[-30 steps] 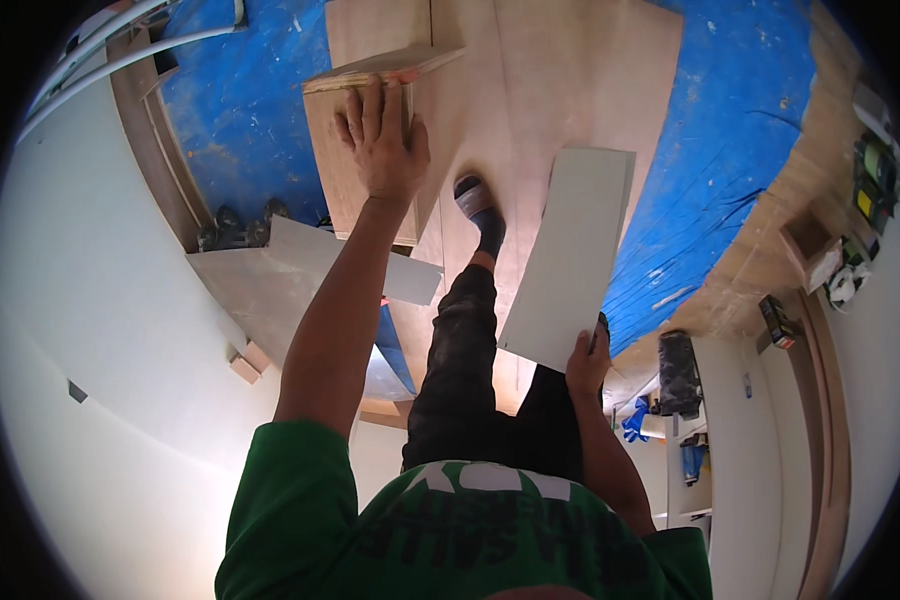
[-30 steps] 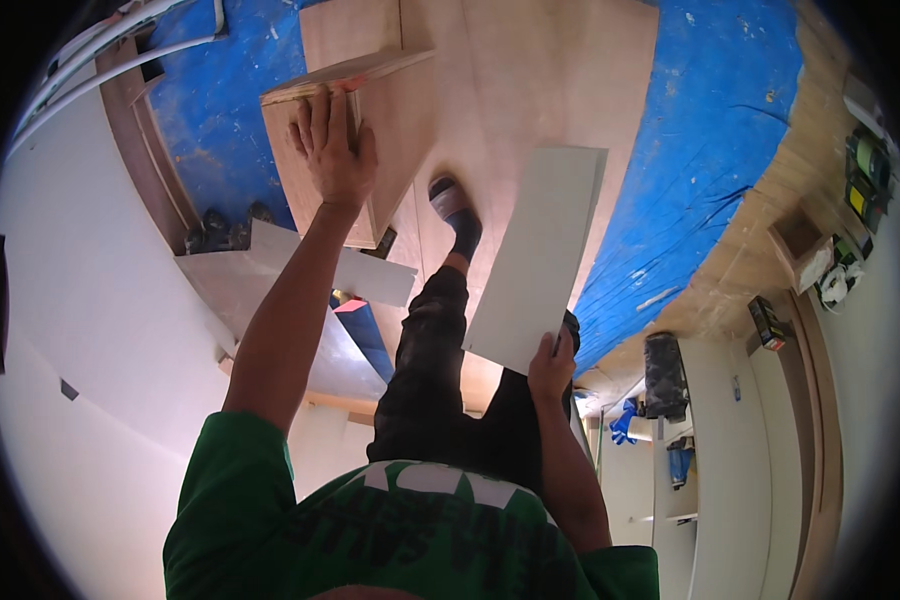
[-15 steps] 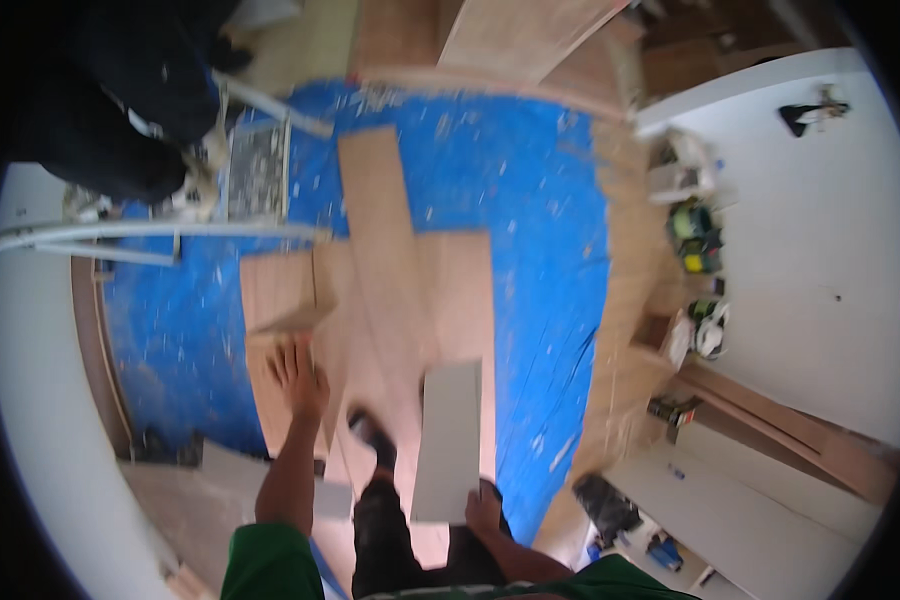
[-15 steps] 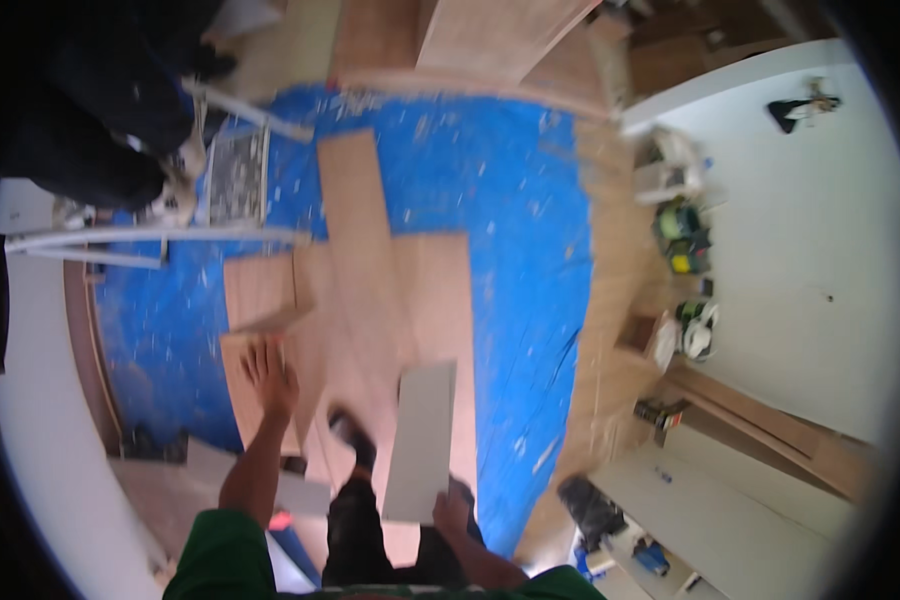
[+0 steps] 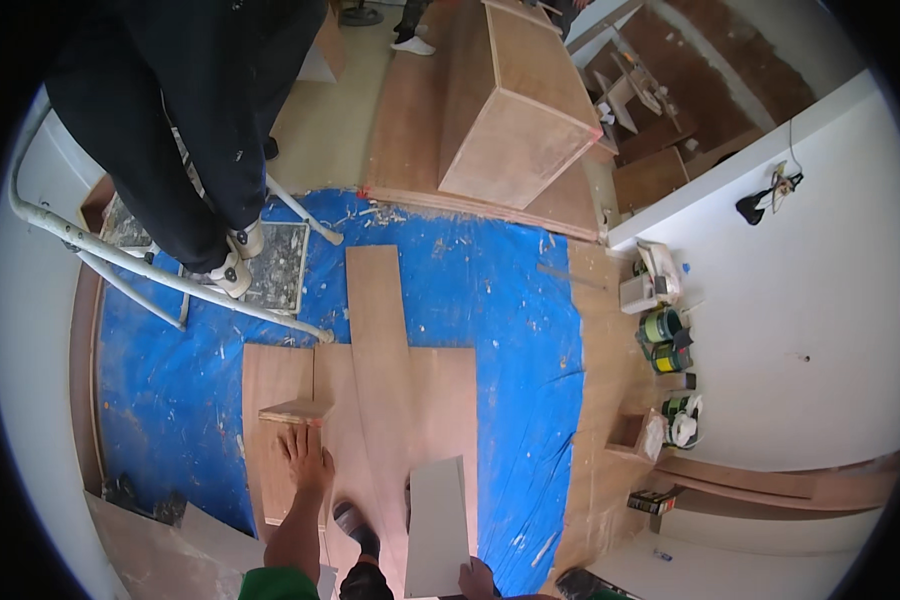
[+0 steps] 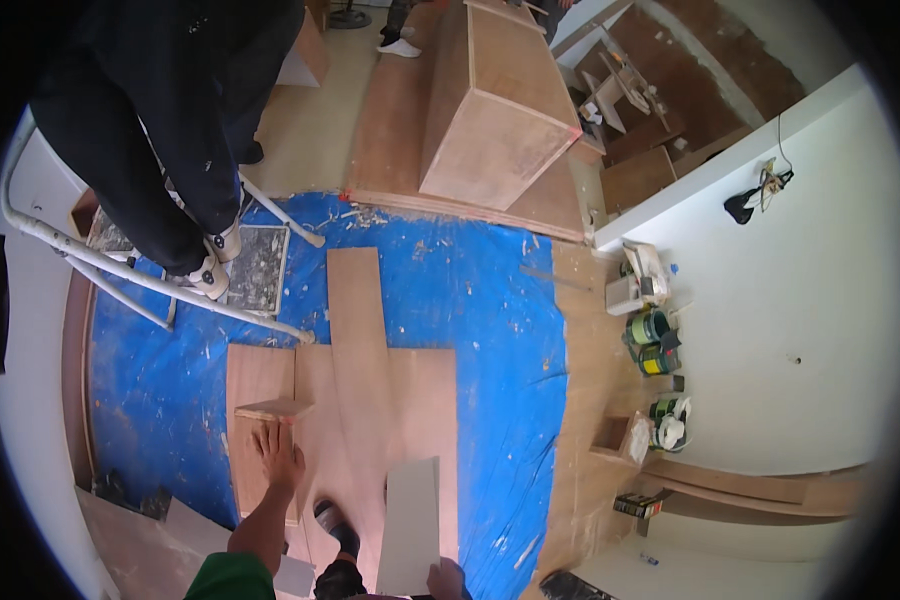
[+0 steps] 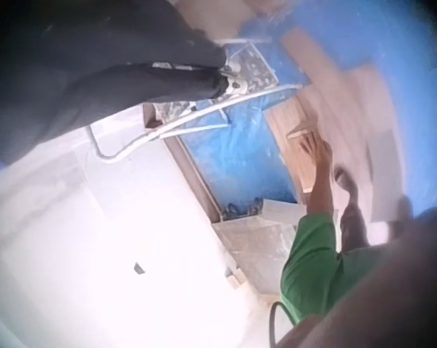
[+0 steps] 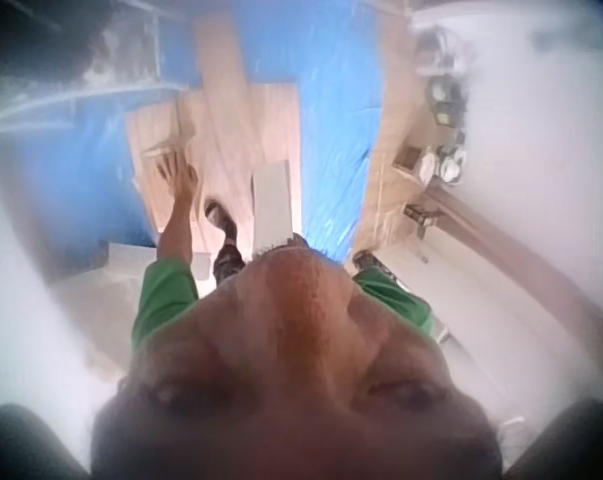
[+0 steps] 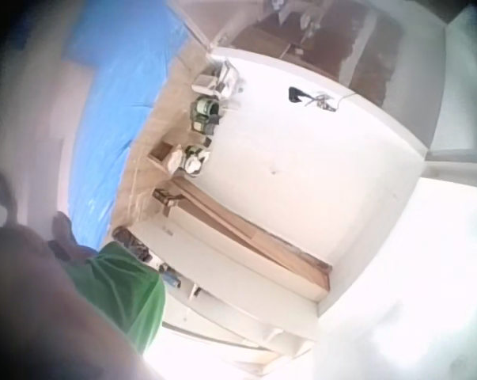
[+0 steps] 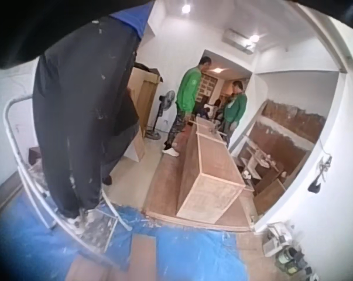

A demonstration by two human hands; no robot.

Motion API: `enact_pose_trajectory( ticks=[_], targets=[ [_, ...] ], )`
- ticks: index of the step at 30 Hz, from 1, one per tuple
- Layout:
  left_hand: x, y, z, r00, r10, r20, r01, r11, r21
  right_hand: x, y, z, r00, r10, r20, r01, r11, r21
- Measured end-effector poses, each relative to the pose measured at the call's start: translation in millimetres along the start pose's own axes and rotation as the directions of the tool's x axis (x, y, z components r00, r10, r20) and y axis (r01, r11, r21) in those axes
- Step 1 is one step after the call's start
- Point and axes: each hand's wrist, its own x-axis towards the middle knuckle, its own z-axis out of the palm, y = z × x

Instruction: The person handles white cabinet doors and wooden frames, aligning them and moving them around the room. They also pick up and place down various wooden panels and components while other workers assemble nearby.

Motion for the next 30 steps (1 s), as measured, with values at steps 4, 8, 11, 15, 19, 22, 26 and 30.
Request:
enact_pose_trajectory(
  ticks=[4,8,11,15,19,22,26,30],
  targets=[
    [-1.6,-4.1,1.8,1.000,0.019,-0.019,-0.020,0.999,-0.034,6.0,-2.5,2.6,1.000,0.006,-0.001,-0.006,1.000,0.001],
    [-2.0,-4.7,5.7,0.999,0.023,-0.028,-0.023,1.000,-0.009,11.8,-3.1,1.3,1.000,0.005,-0.006,-0.005,1.000,-0.004],
    [-2.0,-3.0,2.0,0.999,0.017,-0.035,-0.018,1.000,-0.026,12.9,-1.2,0.0,1.000,0.001,-0.014,-0.001,1.000,-0.005],
    [-2.5,1.7,-3.5,1.000,0.010,-0.020,-0.011,0.999,-0.051,8.1,5.0,-0.9,1.000,0.000,-0.024,0.000,1.000,-0.005],
    [-7.0,0.1,-2.0,1.000,0.001,-0.017,-0.002,0.999,-0.048,0.9,11.0,3.5,1.000,-0.011,-0.015,0.011,0.999,-0.035],
    [-9.2,-11.6,11.8,1.000,-0.006,0.002,0.006,1.000,-0.030,3.0,7.4,3.9,0.997,0.005,0.081,0.009,0.985,-0.173],
    [3.8,-5.8,-5.4,0.999,0.027,-0.033,-0.029,0.998,-0.057,3.2,17.9,17.2,0.999,-0.020,-0.034,0.016,0.995,-0.100],
    [3.3,-11.6,0.3,0.998,-0.008,-0.055,0.006,0.999,-0.039,5.4,14.0,15.4,0.999,0.013,0.040,-0.013,1.000,-0.019]
  ],
)
